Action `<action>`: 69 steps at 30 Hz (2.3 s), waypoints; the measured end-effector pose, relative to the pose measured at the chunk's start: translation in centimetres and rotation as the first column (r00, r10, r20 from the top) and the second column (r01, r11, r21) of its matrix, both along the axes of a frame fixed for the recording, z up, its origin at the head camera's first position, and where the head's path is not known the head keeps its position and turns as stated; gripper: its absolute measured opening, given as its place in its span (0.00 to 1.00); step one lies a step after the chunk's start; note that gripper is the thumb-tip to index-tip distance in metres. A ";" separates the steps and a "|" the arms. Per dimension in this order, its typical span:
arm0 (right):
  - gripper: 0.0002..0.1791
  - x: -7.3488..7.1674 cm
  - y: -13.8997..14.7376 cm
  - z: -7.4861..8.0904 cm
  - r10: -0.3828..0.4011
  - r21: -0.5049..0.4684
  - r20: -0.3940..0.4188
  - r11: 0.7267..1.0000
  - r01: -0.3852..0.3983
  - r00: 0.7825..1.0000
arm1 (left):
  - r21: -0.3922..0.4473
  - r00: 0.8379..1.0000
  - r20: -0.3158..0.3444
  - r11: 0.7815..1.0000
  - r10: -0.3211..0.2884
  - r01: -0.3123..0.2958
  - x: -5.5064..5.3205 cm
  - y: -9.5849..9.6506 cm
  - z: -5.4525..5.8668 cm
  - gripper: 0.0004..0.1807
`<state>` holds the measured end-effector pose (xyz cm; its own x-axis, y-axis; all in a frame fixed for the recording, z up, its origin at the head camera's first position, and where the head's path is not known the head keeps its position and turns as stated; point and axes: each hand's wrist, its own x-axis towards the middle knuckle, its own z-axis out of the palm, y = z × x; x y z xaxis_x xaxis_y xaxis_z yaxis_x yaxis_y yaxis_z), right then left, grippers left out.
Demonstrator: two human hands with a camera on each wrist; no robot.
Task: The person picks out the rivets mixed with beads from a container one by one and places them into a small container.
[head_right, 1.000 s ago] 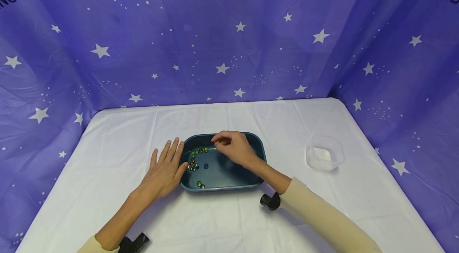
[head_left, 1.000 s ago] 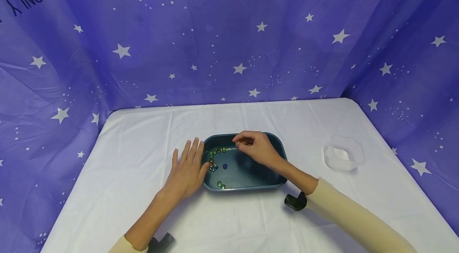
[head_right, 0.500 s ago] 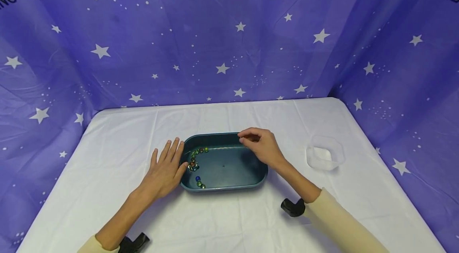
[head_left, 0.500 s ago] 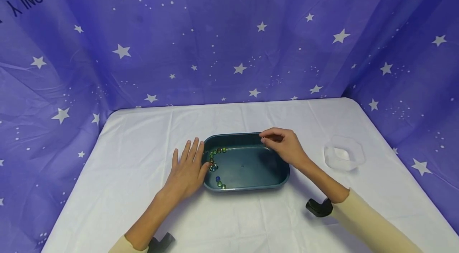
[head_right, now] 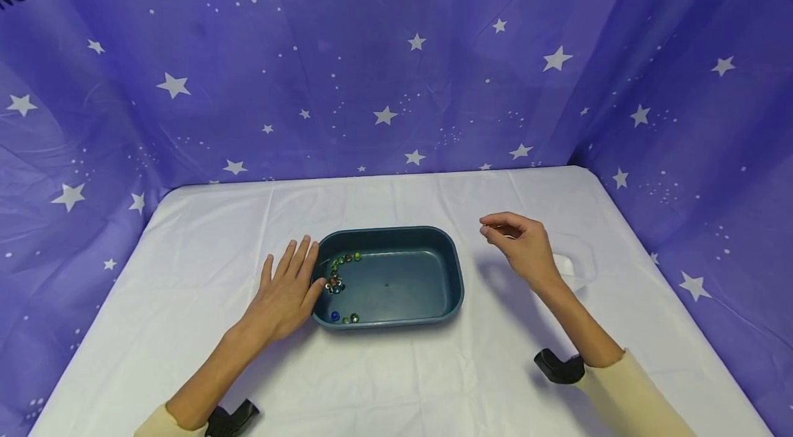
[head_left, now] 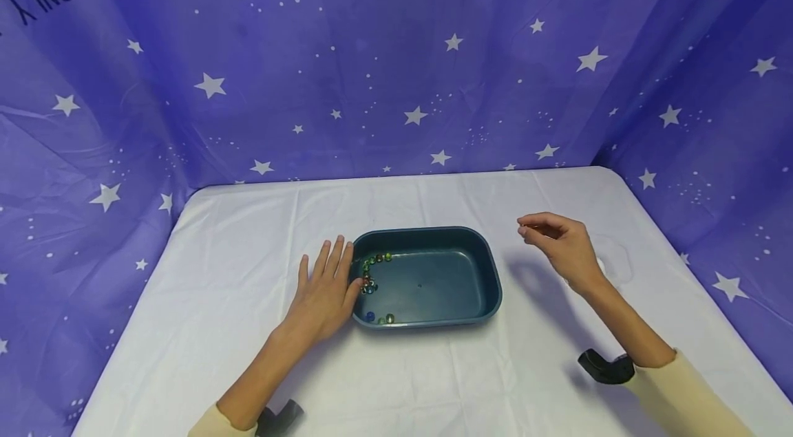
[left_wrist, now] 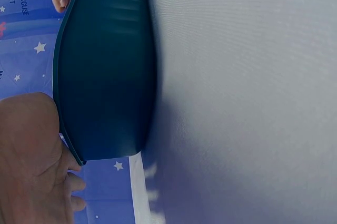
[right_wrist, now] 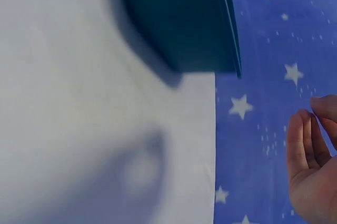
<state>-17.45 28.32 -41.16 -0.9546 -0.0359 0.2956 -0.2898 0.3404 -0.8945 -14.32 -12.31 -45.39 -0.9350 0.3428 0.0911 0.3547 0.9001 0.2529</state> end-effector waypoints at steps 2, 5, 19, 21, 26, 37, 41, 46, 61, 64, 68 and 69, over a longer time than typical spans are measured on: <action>0.11 0.3 1.1 0.0 -0.024 0.000 0.000 1.000 0.024 1.000 | 0.000 1.000 0.003 1.000 -0.001 0.001 0.0 0.0 0.0 0.36; 0.11 0.9 2.8 0.1 -0.075 0.000 0.012 0.997 0.075 0.997 | 0.002 1.000 0.004 1.000 -0.001 0.001 -0.1 0.1 0.1 0.36; 0.11 2.0 9.4 -1.5 -0.253 0.068 0.051 0.966 0.250 0.966 | 0.015 1.000 0.006 1.000 0.003 -0.003 0.0 0.0 0.1 0.36; 0.12 2.0 9.8 -1.7 -0.268 0.092 0.049 0.960 0.263 0.962 | 0.014 1.000 0.007 1.000 0.003 -0.003 0.0 0.0 0.1 0.36; 0.11 2.1 10.3 -2.1 -0.283 0.104 0.061 0.955 0.276 0.957 | 0.017 1.000 -0.001 1.000 0.001 -0.001 0.0 0.1 0.2 0.36; 0.13 2.1 10.7 -2.6 -0.302 0.126 0.089 0.949 0.291 0.949 | 0.020 1.000 -0.001 1.000 0.000 0.000 0.0 0.1 0.1 0.36; 0.13 2.0 10.8 -2.6 -0.314 0.145 0.088 0.943 0.300 0.945 | 0.022 1.000 0.012 1.000 0.000 0.000 0.0 0.0 0.1 0.36; 0.13 2.0 10.3 -2.2 -0.312 0.140 0.081 0.944 0.299 0.947 | 0.022 1.000 0.012 1.000 0.000 -0.001 -0.1 0.0 0.0 0.36; 0.12 1.2 2.9 0.7 -0.022 -0.087 0.083 0.996 0.030 0.996 | 0.013 1.000 0.022 1.000 0.000 0.000 -0.2 -0.1 -0.1 0.36; 0.12 0.8 0.7 0.8 0.038 -0.118 0.088 0.993 -0.027 0.995 | 0.014 1.000 0.022 1.000 0.000 -0.001 -0.2 -0.1 -0.1 0.36; 0.12 0.2 -2.2 0.9 0.108 -0.138 0.098 0.986 -0.094 0.989 | 0.009 1.000 0.024 1.000 0.002 -0.003 -0.2 0.0 0.0 0.36; 0.13 0.1 -2.9 0.9 0.120 -0.128 0.103 0.986 -0.107 0.987 | 0.007 1.000 0.024 1.000 0.002 -0.003 -0.2 0.0 0.0 0.36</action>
